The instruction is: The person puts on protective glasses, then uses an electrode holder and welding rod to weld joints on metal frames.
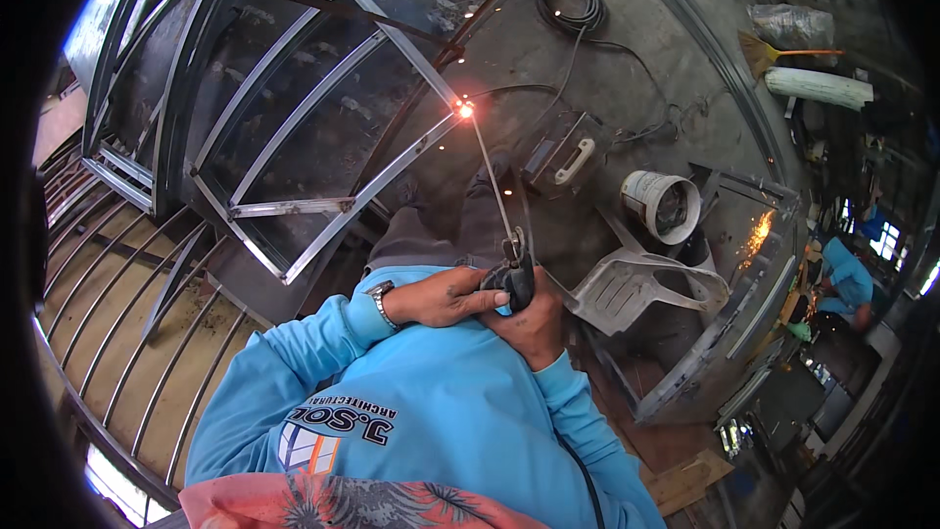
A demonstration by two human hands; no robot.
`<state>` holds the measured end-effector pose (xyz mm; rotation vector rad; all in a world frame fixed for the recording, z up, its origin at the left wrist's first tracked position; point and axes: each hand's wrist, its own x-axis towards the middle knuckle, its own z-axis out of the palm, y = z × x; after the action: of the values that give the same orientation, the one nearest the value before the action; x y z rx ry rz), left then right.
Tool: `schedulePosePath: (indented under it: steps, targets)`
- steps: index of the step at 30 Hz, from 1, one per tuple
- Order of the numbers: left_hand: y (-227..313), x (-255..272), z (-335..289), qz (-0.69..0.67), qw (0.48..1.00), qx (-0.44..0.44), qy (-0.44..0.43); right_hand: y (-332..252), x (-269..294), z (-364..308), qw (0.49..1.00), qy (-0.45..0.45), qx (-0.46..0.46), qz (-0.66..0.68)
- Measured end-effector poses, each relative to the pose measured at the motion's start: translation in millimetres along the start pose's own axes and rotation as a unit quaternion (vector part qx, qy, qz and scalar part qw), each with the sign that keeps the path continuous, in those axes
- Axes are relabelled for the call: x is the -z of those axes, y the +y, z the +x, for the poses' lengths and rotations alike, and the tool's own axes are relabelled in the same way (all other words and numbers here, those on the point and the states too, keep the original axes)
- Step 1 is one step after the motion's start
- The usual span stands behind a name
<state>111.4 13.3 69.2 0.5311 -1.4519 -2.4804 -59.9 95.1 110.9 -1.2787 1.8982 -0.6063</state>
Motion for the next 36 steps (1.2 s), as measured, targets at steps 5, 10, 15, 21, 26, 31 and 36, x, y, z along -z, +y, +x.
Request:
schedulePosePath:
  steps: [5, 10, 15, 21, 26, 31, 36]
  targets:
    - [-8.1, -0.7, 0.6, -0.014, 1.000, 0.010, -0.003, -5.3, 0.9, 2.0, 0.999, -0.015, -0.033, -0.015]
    - [-5.0, -0.2, 0.7, -0.017, 1.000, 0.015, -0.006, -9.9, 2.4, 3.2, 0.999, -0.020, -0.041, -0.013]
    - [-8.8, 0.9, 1.0, -0.013, 0.999, 0.028, -0.011, -13.3, 3.3, 4.9, 0.998, -0.024, -0.050, -0.029]
    - [-11.3, 1.7, 2.3, -0.018, 0.999, 0.042, -0.015, -13.5, 3.6, 7.6, 0.998, -0.028, -0.029, -0.040]
    - [-19.1, -0.8, 1.4, 0.027, 0.996, 0.086, -0.009, -7.2, 3.1, 8.3, 0.997, -0.031, 0.008, -0.070]
    - [-0.8, 0.3, 2.6, -0.015, 0.999, 0.030, -0.010, -5.1, 5.6, 2.5, 0.998, -0.021, 0.010, -0.064]
    - [1.2, -0.5, 2.2, -0.004, 1.000, 0.001, -0.005, 9.3, -0.3, 0.7, 1.000, -0.006, 0.013, 0.023]
